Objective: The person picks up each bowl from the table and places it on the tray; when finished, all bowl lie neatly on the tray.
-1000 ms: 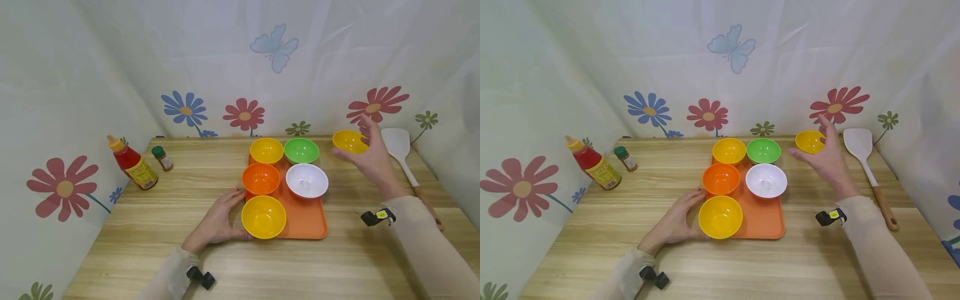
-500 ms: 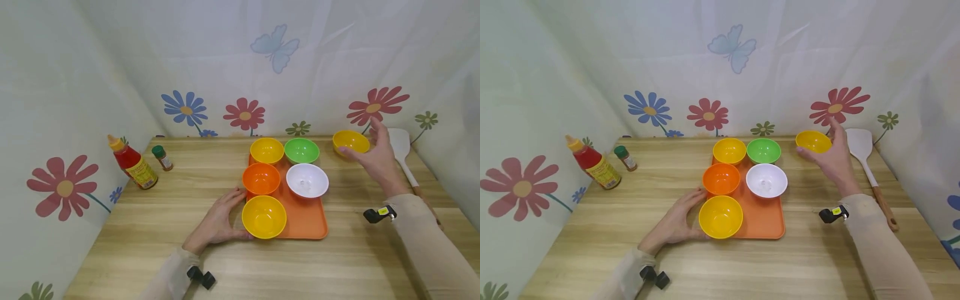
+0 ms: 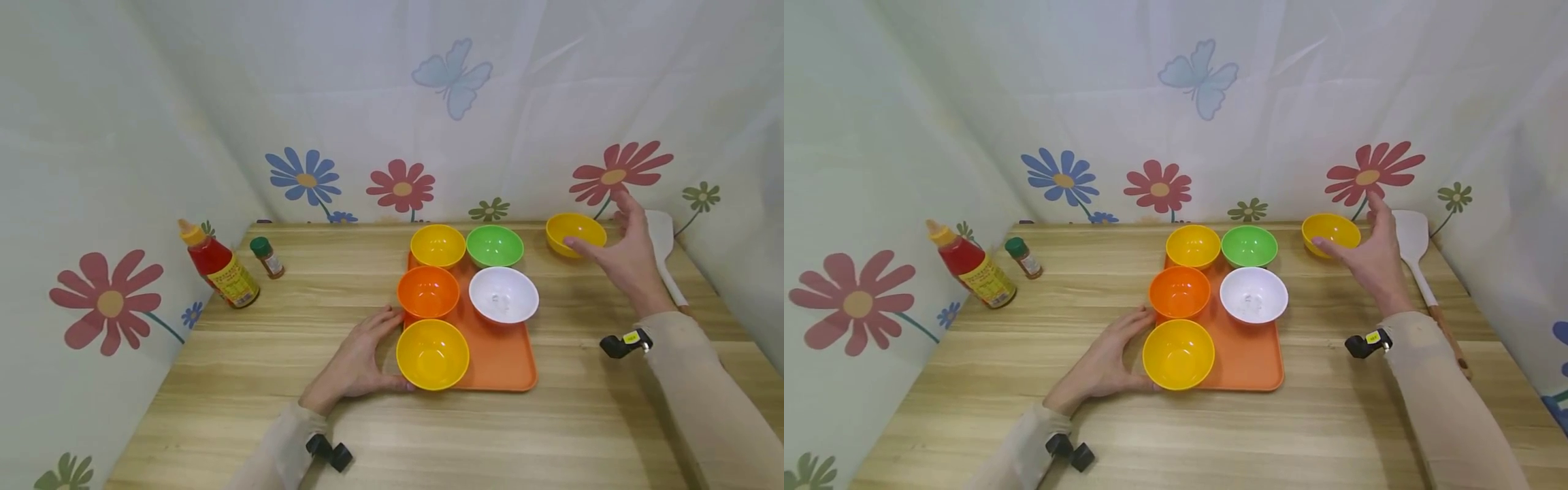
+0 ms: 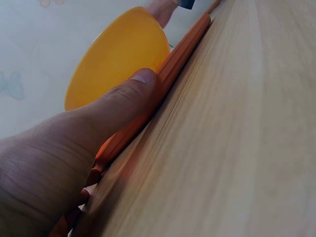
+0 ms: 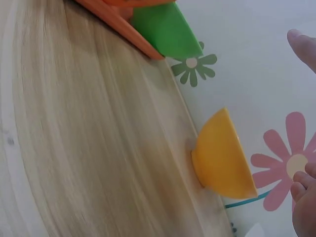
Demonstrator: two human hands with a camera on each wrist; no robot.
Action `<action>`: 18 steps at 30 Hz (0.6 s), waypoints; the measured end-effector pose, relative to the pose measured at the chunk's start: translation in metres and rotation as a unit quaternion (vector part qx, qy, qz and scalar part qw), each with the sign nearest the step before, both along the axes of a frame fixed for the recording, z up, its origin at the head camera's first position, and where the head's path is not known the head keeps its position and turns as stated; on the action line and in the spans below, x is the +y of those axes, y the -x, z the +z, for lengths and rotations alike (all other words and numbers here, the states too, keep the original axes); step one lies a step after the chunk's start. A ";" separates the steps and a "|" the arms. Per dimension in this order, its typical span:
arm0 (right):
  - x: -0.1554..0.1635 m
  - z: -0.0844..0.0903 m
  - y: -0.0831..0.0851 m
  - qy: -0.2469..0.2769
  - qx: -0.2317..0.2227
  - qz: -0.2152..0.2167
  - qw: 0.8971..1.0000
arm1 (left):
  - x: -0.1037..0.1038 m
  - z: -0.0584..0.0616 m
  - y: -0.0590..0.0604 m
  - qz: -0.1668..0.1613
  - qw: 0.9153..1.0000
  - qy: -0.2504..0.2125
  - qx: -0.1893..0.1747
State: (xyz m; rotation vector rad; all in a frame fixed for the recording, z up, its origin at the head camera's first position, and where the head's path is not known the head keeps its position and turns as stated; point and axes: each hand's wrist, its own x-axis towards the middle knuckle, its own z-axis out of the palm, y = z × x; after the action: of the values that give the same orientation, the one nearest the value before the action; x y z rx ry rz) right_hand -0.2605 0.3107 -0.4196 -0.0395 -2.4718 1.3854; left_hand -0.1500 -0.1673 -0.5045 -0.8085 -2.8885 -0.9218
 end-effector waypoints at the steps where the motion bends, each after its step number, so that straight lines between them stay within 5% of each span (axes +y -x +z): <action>1: 0.001 -0.001 0.002 0.000 -0.003 0.000 1.000 | 0.000 0.000 0.000 0.001 1.000 0.000 0.000; 18: 0.014 -0.032 0.024 -0.048 -0.071 0.000 0.996 | 0.000 0.001 0.001 0.003 1.000 0.005 -0.004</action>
State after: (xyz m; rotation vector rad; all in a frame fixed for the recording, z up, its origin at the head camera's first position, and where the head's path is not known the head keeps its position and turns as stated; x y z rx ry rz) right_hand -0.2843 0.3244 -0.4520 -0.1211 -2.6521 1.3044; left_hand -0.1505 -0.1672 -0.5032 -0.7980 -2.9024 -0.9141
